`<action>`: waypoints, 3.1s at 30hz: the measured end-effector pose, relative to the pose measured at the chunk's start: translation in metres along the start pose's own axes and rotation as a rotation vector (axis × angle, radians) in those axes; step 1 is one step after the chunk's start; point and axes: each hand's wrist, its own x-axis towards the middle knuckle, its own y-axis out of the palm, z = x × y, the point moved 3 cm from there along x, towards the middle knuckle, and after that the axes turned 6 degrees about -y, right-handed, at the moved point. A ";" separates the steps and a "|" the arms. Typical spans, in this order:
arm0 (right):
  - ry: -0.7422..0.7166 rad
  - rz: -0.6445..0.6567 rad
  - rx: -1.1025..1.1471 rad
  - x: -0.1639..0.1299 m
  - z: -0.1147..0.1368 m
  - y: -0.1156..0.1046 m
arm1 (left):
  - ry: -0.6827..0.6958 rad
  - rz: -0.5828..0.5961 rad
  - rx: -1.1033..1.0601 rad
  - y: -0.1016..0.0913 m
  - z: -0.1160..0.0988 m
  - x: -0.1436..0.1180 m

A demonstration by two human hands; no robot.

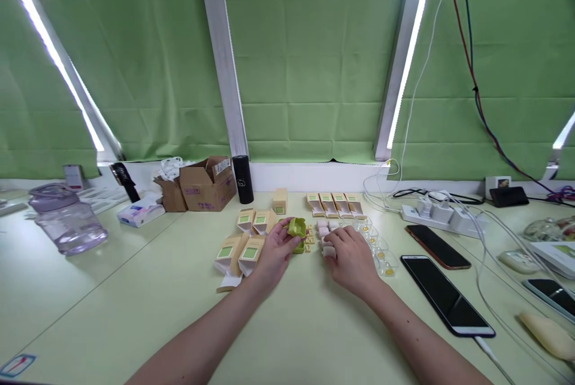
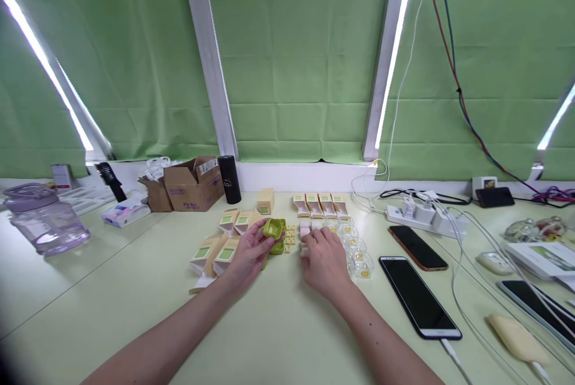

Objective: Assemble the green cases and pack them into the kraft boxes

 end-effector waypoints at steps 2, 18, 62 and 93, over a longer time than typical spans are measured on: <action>-0.025 0.040 -0.054 -0.001 0.004 0.004 | -0.010 0.019 -0.020 0.003 0.000 -0.003; -0.066 0.069 -0.180 -0.001 0.004 0.017 | 0.007 0.055 0.008 0.010 -0.005 -0.013; 0.503 -0.216 1.694 0.005 0.012 0.016 | 0.048 -0.114 0.137 0.000 0.001 -0.004; 0.420 -0.201 1.487 0.006 0.010 0.018 | 0.130 -0.035 0.533 0.020 -0.008 -0.022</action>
